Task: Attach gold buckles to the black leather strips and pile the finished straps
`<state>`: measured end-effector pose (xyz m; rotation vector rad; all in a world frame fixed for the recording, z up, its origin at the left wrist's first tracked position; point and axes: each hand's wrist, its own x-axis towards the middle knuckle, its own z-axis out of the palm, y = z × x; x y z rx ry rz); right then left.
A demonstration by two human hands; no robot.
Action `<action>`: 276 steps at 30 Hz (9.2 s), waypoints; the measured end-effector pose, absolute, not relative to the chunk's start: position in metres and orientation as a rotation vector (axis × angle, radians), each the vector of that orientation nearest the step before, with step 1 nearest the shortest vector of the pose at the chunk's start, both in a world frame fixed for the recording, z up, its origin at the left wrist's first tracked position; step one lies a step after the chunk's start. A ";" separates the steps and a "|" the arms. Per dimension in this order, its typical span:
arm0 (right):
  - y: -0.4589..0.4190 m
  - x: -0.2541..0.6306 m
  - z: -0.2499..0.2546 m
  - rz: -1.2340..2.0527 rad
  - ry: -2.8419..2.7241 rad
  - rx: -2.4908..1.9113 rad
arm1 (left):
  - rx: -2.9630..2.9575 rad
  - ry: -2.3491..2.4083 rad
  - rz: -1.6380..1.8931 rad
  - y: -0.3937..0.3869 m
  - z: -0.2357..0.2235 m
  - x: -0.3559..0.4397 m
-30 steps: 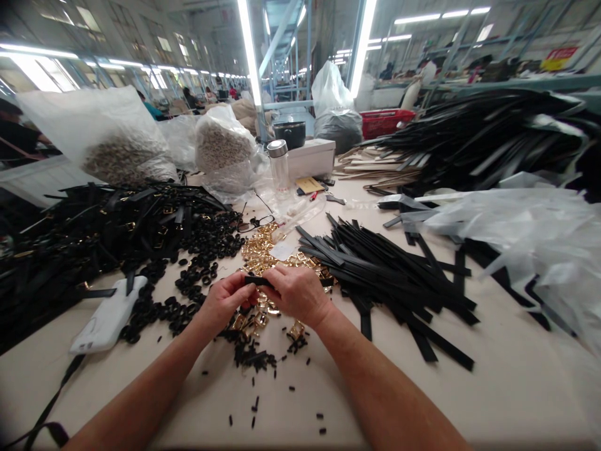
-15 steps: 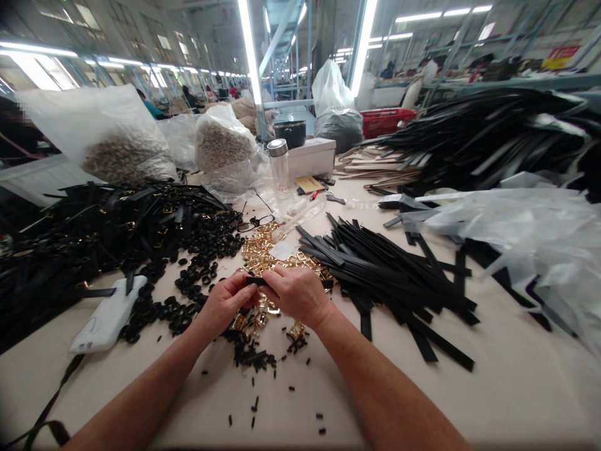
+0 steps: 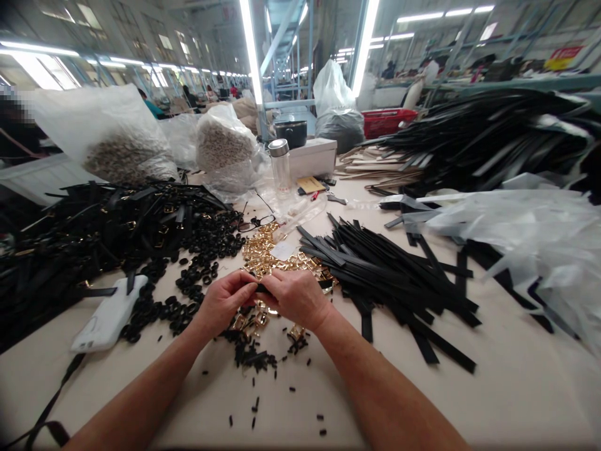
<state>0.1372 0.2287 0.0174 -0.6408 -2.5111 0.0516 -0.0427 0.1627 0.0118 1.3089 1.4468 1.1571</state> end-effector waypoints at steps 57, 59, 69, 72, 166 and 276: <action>0.226 0.137 0.023 0.074 -2.488 -0.637 | 1.171 1.361 1.139 0.159 0.025 -0.040; 0.226 0.137 0.023 0.079 -2.484 -0.633 | 1.170 1.361 1.139 0.160 0.026 -0.040; 0.227 0.138 0.021 0.077 -2.483 -0.650 | 1.186 1.356 1.130 0.160 0.024 -0.039; 0.226 0.137 0.022 0.079 -2.482 -0.653 | 1.170 1.358 1.125 0.160 0.024 -0.038; 0.225 0.133 0.015 0.123 -2.599 -0.739 | 1.692 1.565 0.886 0.155 0.024 -0.039; 0.225 0.133 0.016 0.166 -2.444 -0.668 | 1.047 1.344 1.080 0.165 0.019 -0.045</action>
